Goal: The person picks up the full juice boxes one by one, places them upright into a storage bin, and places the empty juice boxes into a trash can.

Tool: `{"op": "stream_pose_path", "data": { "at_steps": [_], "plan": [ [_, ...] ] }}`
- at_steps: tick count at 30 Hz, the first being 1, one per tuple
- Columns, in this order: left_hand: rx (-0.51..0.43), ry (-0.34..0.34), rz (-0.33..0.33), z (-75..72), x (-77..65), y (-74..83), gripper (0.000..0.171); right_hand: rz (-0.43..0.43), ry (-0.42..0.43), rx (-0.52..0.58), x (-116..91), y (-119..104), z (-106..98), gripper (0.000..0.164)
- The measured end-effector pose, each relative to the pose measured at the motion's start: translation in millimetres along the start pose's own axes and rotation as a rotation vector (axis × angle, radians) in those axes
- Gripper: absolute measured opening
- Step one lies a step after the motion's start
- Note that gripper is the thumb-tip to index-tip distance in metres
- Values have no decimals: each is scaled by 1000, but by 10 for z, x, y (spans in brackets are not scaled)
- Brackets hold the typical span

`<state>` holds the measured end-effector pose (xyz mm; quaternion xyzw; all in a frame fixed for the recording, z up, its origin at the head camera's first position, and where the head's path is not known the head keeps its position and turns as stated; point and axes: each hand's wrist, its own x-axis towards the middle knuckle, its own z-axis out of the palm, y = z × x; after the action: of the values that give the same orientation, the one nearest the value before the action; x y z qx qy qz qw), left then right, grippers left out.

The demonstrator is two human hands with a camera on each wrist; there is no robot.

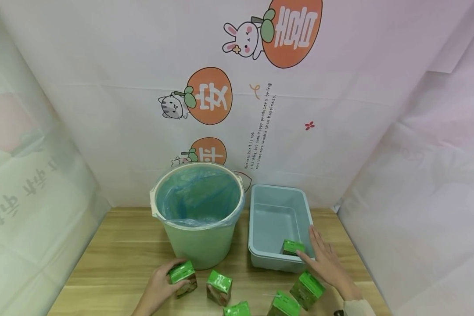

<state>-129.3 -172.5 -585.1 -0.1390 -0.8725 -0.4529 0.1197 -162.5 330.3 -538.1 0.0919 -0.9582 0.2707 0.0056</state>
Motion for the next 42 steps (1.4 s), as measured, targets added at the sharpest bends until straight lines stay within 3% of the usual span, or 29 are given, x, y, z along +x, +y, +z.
{"op": "stream_pose_path", "data": {
  "at_steps": [13,21,27,36,42],
  "plan": [
    [-14,15,-110,13,-8,38,43,-3,3,3,-23,-29,-9,97],
    [-10,55,-88,41,5,29,38,-15,15,9,-19,-2,3,96],
    [-28,21,-91,26,35,38,36,-18,17,9,-11,1,15,97],
    [-43,-14,-49,-33,91,153,38,-23,21,-9,-13,-7,1,97],
    [-40,-12,-66,-84,149,285,37,-27,23,-8,-14,11,14,97]
  ]
}}
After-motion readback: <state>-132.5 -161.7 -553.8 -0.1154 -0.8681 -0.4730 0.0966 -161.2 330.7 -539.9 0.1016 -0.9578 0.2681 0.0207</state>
